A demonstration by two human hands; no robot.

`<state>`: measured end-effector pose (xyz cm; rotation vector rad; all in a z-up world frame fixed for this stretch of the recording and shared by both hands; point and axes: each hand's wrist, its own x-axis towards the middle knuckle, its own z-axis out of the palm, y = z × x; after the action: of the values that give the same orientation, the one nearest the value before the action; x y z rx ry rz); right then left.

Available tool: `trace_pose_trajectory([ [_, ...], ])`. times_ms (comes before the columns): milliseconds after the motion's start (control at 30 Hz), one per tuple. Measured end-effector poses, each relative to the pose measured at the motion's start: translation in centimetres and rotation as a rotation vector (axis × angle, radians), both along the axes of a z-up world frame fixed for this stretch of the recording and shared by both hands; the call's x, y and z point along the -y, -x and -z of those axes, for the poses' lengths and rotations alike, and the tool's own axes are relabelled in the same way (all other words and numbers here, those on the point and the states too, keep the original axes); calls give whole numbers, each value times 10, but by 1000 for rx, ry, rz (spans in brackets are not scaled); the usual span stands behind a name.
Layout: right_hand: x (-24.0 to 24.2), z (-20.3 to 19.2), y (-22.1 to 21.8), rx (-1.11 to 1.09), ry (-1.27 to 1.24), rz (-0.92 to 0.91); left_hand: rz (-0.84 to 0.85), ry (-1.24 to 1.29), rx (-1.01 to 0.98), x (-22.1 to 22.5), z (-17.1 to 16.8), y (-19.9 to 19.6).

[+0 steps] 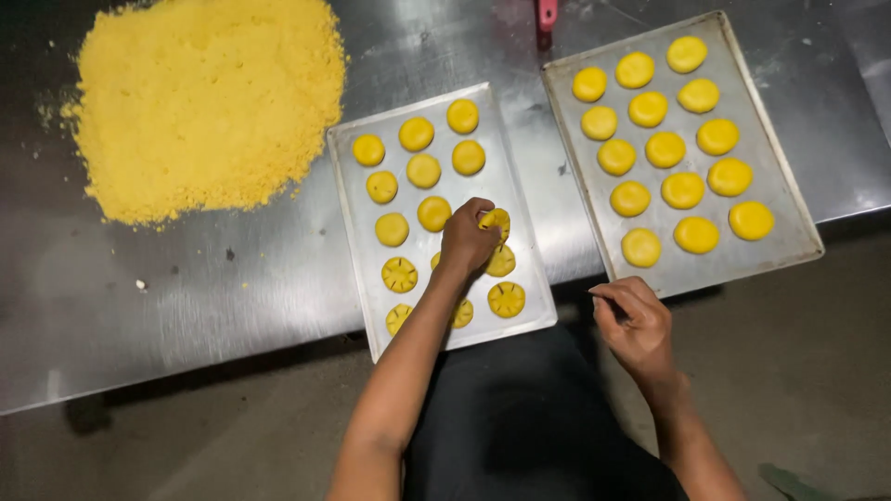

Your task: Using a small tool to press patterns into yellow dough balls on a baking tray.

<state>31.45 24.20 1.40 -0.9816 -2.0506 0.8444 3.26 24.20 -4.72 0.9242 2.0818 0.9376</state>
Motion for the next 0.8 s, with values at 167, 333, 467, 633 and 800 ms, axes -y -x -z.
trace_pose_trajectory([
  [167, -35, 4, -12, 35, -28, 50, -18, 85, -77, -33, 38, 8],
  [333, -62, 17, -26, 110, 87, 54, -127, 148, -202, -34, 34, 0],
  [467, -87, 22, -23, 83, -226, -132, -189, 179, -369, -29, 24, -9],
  [633, -111, 13, -8, 102, -269, -229, -254, 100, -523, -13, -1, -14],
  [800, -115, 10, 4, 73, -70, -178, -384, 283, -524, -4, 28, 36],
])
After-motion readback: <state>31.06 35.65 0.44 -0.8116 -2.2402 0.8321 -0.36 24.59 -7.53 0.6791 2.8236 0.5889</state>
